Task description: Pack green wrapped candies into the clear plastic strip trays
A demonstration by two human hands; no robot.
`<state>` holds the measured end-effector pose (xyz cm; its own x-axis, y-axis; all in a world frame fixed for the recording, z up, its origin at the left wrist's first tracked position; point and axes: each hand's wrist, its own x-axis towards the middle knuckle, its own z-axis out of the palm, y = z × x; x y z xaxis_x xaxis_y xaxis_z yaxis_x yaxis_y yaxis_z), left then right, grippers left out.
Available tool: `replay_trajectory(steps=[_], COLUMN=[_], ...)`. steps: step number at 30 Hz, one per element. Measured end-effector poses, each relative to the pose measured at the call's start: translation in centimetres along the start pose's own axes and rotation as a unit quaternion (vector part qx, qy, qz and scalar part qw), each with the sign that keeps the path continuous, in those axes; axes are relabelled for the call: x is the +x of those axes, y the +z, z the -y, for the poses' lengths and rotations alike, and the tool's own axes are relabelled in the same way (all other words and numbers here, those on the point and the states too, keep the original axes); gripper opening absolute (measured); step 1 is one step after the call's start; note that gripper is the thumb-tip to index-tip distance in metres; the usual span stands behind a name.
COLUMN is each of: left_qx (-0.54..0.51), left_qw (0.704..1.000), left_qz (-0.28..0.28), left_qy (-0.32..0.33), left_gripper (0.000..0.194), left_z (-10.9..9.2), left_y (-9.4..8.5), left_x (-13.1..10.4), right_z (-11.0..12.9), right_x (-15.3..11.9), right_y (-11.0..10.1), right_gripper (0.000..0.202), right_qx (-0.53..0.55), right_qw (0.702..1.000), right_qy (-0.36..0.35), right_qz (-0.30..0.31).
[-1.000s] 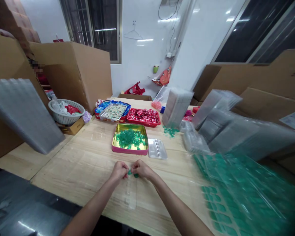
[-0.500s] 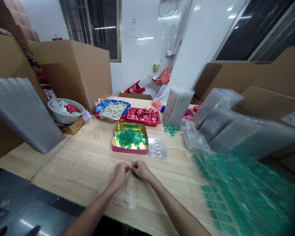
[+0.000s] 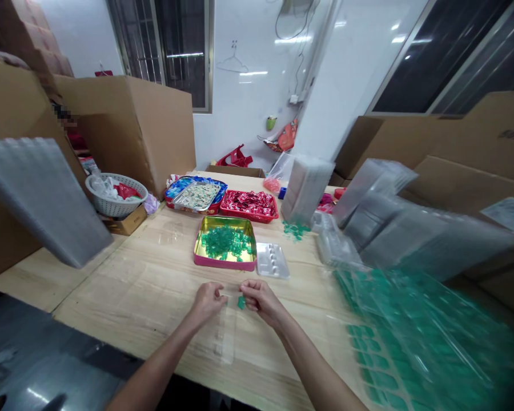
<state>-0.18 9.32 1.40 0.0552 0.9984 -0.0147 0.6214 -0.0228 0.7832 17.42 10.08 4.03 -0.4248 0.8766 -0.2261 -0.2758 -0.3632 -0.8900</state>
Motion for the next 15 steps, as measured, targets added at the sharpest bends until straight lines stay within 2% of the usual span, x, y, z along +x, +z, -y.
replay_trajectory(steps=[2,3,4,5,7,8,9,11,15], left_qx=[-0.059,-0.133,-0.231,-0.339,-0.516,-0.563,-0.591,-0.613,-0.586], left_qw=[0.998,0.991,0.971,0.934,0.833,0.796,0.772,0.753,0.78], left_qz=[-0.007,0.013,0.048,0.09,0.15,0.159,0.155,0.143,0.129], left_qy=[-0.006,-0.019,-0.041,-0.07,-0.132,-0.155,-0.174,-0.193,-0.179], left_gripper=[0.027,0.028,0.028,0.028,0.028,0.027,0.027,0.027,0.028], left_z=[-1.2,-1.9,-2.6,-3.1,-3.9,-4.1,-4.2,-4.2,-4.1], left_y=[-0.5,-0.7,-0.8,-0.8,-0.7,-0.7,-0.6,-0.4,-0.2], left_x=[-0.7,-1.2,-1.6,-2.1,-2.9,-3.3,-3.5,-3.8,-4.1], right_z=[0.1,0.1,0.2,0.2,0.3,0.4,0.4,0.4,0.3], right_x=[-0.3,-0.4,-0.5,-0.6,-0.8,-0.9,-1.1,-1.4,-1.9], right_y=[0.5,0.7,1.0,1.3,1.8,2.0,2.2,2.4,2.4], right_gripper=[0.028,0.028,0.028,0.028,0.029,0.029,0.029,0.032,0.033], right_qx=[0.042,0.055,0.061,0.059,0.027,-0.002,-0.033,-0.081,-0.086], right_qw=[0.999,0.998,0.997,0.997,0.998,0.999,0.998,0.995,0.994], right_qy=[-0.003,-0.008,-0.014,-0.021,-0.038,-0.047,-0.055,-0.063,-0.063], right_qz=[0.021,0.029,0.035,0.038,0.033,0.027,0.021,0.015,0.025])
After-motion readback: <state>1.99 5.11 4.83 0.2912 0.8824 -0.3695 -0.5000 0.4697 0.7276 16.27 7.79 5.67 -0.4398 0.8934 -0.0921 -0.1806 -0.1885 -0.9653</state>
